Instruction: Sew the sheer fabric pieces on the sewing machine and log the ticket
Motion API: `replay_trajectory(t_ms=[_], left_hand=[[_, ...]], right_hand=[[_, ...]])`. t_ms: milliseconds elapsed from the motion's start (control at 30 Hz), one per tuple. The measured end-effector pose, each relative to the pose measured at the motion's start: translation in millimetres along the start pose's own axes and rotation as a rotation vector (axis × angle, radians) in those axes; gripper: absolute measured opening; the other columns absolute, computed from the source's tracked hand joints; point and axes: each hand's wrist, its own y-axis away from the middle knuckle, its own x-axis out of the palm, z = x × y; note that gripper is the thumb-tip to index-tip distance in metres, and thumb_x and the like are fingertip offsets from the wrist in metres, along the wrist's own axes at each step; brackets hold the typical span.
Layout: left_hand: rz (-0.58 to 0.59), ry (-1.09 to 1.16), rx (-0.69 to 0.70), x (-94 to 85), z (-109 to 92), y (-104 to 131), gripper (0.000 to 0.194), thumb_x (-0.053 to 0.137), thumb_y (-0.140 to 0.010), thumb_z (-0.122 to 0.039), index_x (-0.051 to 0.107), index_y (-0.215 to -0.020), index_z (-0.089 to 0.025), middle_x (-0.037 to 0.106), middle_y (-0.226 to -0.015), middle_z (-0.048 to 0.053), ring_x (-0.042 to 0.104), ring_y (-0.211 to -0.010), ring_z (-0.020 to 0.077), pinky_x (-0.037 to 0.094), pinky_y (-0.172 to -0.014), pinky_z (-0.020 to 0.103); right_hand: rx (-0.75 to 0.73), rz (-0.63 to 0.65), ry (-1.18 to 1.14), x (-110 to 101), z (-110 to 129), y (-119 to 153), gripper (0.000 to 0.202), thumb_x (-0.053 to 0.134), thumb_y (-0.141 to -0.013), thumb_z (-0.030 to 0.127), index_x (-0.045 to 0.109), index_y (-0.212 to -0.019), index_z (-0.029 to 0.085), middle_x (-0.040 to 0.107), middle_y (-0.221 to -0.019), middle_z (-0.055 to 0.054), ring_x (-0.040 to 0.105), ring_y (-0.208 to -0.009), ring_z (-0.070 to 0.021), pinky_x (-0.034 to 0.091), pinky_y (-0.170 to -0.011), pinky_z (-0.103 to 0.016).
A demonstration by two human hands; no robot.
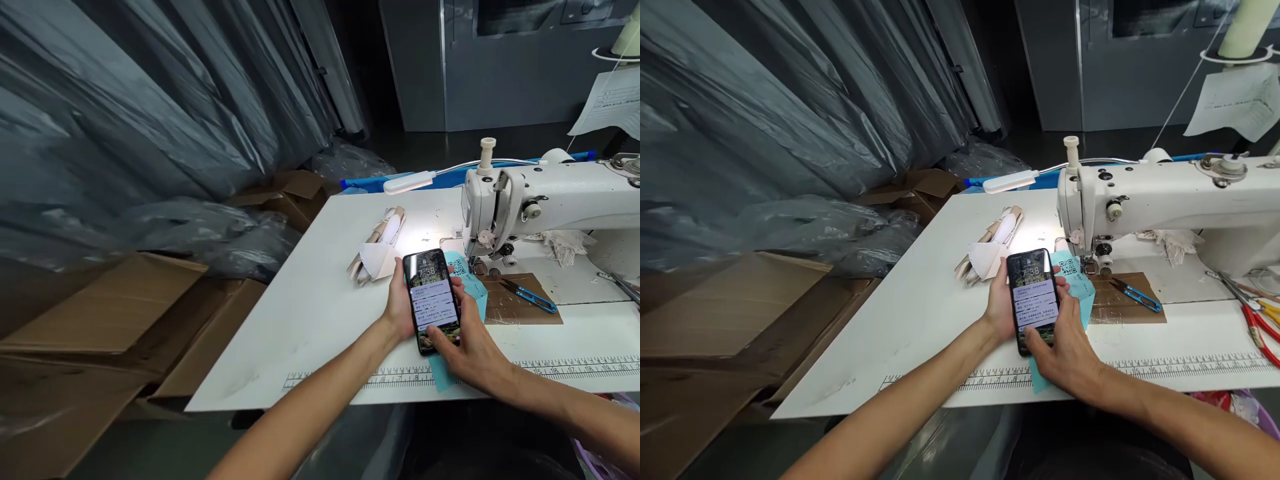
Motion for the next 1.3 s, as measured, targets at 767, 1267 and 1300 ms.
replay_trajectory(t_ms=[767, 1267, 1300], left_hand=[[0.110, 0.088, -0.017, -26.9, -9.1, -9.9, 0.079, 0.026, -0.090, -0.075, 0.071, -0.094, -0.011, 0.074, -0.077, 0.012, 0.070, -0.069, 0.0256, 0.054, -0.070, 0.036], [0.046, 0.092, -0.009, -16.7, -7.2, -5.8, 0.094, 0.018, -0.087, -0.080, 0.069, -0.104, -0.002, 0.072, -0.085, 0.021, 0.070, -0.077, 0.0282, 0.055, -0.078, 0.040], [0.035, 0.097, -0.005, -16.1, -6.8, -5.7, 0.094, 0.018, -0.086, -0.080, 0.068, -0.105, -0.002, 0.072, -0.085, 0.021, 0.070, -0.077, 0.0283, 0.054, -0.078, 0.040]], right_hand=[[-0.499, -0.001, 0.646, -27.5, 23.9, -81.5, 0.045, 0.034, -0.093, 0.012, 0.044, -0.137, 0.004, 0.046, -0.119, -0.024, 0.054, -0.104, -0.0303, 0.056, -0.084, -0.047], [-0.550, 0.070, 0.487, -47.3, 9.4, -8.6, 0.015, 0.043, -0.097, 0.014, 0.057, -0.099, 0.017, 0.045, -0.123, -0.017, 0.048, -0.117, -0.0281, 0.054, -0.092, -0.049], [-0.522, 0.046, 0.471, -45.4, 8.8, -10.9, 0.016, 0.042, -0.098, 0.015, 0.055, -0.108, 0.017, 0.045, -0.123, -0.017, 0.049, -0.117, -0.0275, 0.054, -0.092, -0.048]])
